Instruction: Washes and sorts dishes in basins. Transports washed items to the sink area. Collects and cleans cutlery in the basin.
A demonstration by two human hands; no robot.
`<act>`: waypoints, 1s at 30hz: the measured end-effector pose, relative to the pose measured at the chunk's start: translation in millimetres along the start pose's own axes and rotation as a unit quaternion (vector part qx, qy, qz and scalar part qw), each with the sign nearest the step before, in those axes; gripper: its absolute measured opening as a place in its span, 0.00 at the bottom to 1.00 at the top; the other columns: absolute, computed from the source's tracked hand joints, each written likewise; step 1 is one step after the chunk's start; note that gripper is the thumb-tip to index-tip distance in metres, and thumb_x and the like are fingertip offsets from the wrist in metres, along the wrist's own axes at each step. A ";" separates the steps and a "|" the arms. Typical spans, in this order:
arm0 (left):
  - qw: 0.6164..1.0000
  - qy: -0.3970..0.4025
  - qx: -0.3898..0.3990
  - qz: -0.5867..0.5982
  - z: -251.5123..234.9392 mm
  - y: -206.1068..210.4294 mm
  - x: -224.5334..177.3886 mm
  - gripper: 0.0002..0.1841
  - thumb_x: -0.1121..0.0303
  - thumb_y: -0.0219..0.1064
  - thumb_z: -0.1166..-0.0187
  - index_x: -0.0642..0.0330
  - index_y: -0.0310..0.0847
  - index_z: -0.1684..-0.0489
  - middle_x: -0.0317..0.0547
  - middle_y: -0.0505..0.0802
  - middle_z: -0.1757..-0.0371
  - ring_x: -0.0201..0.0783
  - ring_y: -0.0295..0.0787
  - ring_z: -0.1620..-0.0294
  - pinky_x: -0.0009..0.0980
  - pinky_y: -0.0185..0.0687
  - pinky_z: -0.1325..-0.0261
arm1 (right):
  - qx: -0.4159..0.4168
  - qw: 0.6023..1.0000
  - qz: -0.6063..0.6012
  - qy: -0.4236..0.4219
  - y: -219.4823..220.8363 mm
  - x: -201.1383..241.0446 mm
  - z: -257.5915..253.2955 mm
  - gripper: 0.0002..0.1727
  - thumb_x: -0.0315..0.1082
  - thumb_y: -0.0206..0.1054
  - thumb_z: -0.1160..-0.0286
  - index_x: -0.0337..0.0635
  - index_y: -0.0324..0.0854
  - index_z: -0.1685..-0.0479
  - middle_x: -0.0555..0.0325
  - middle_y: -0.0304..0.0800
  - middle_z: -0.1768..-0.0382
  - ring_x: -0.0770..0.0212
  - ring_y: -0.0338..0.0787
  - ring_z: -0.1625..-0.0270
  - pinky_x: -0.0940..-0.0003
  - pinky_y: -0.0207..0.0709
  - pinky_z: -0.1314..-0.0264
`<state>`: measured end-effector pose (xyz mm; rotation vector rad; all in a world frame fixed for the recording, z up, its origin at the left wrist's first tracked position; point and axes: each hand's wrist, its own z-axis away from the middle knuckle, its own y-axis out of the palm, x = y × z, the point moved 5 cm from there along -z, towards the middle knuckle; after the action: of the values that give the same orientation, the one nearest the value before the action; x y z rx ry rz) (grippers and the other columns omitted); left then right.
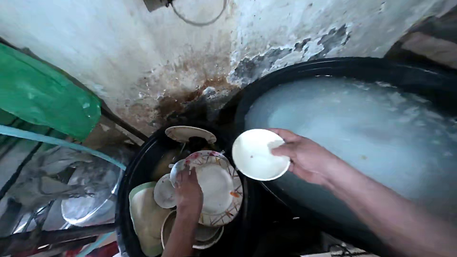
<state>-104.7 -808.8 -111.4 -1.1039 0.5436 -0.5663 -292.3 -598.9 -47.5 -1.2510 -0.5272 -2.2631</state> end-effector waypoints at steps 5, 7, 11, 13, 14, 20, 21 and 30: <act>0.994 -0.077 0.069 0.023 -22.0 10.4 24.1 0.26 0.71 0.55 0.12 0.63 0.67 0.14 0.63 0.76 0.18 0.57 0.71 0.15 0.50 0.66 0.15 | 0.078 0.997 -0.008 0.015 61.1 -0.4 -10.6 0.30 0.17 0.52 0.18 0.53 0.69 0.19 0.45 0.88 0.48 0.53 0.93 0.59 0.61 0.87 0.64; 0.995 -0.079 0.049 0.037 -23.6 9.2 29.5 0.25 0.70 0.58 0.13 0.64 0.70 0.17 0.64 0.76 0.18 0.59 0.70 0.16 0.51 0.66 0.15 | 0.101 0.995 -0.002 0.006 74.4 -1.9 -14.3 0.32 0.17 0.52 0.18 0.56 0.69 0.18 0.45 0.88 0.45 0.52 0.92 0.57 0.59 0.86 0.62; 0.995 -0.069 0.053 0.057 -26.6 7.3 40.4 0.24 0.71 0.59 0.13 0.66 0.72 0.19 0.66 0.78 0.21 0.60 0.72 0.17 0.51 0.66 0.16 | 0.114 0.993 0.017 -0.011 87.7 7.0 -17.2 0.32 0.17 0.52 0.18 0.55 0.68 0.17 0.44 0.87 0.44 0.50 0.92 0.54 0.57 0.88 0.59; 0.993 -0.065 0.050 0.080 -30.2 5.6 48.4 0.23 0.71 0.59 0.12 0.66 0.74 0.20 0.67 0.79 0.22 0.60 0.73 0.18 0.52 0.66 0.15 | 0.105 0.994 0.029 -0.014 90.0 9.8 -18.3 0.32 0.17 0.53 0.19 0.55 0.69 0.18 0.44 0.87 0.43 0.51 0.92 0.53 0.57 0.87 0.59; 0.991 -0.069 0.045 0.102 -30.4 4.2 52.1 0.22 0.71 0.58 0.12 0.65 0.75 0.21 0.66 0.81 0.23 0.60 0.75 0.20 0.51 0.67 0.16 | 0.099 0.994 0.034 -0.015 90.1 10.2 -18.5 0.32 0.17 0.53 0.20 0.56 0.70 0.18 0.44 0.87 0.43 0.51 0.91 0.53 0.57 0.86 0.59; 0.982 -0.112 0.038 0.150 -20.8 -8.2 56.8 0.18 0.67 0.59 0.12 0.65 0.81 0.29 0.63 0.84 0.27 0.57 0.79 0.24 0.53 0.71 0.20 | 0.076 0.996 0.044 0.006 88.3 5.0 -21.5 0.33 0.17 0.51 0.18 0.57 0.68 0.16 0.44 0.85 0.39 0.50 0.91 0.49 0.55 0.86 0.56; 0.982 -0.113 0.043 0.148 -19.0 -11.3 56.1 0.18 0.66 0.59 0.11 0.65 0.82 0.29 0.64 0.84 0.28 0.58 0.79 0.24 0.53 0.71 0.20 | 0.074 0.996 0.049 0.005 87.8 4.5 -21.9 0.33 0.17 0.51 0.18 0.57 0.68 0.16 0.44 0.85 0.38 0.49 0.92 0.48 0.54 0.87 0.55; 0.983 -0.096 0.137 0.081 -4.7 -21.9 43.2 0.22 0.58 0.55 0.08 0.71 0.84 0.38 0.67 0.87 0.34 0.60 0.82 0.28 0.57 0.71 0.24 | 0.057 0.996 0.062 0.000 89.2 4.5 -22.6 0.33 0.17 0.51 0.18 0.57 0.69 0.17 0.44 0.85 0.40 0.50 0.91 0.51 0.56 0.85 0.58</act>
<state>-79.3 -848.1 -98.1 -0.8335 0.3695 -0.3746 -256.7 -683.9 -46.7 -1.1940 -0.5538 -2.1002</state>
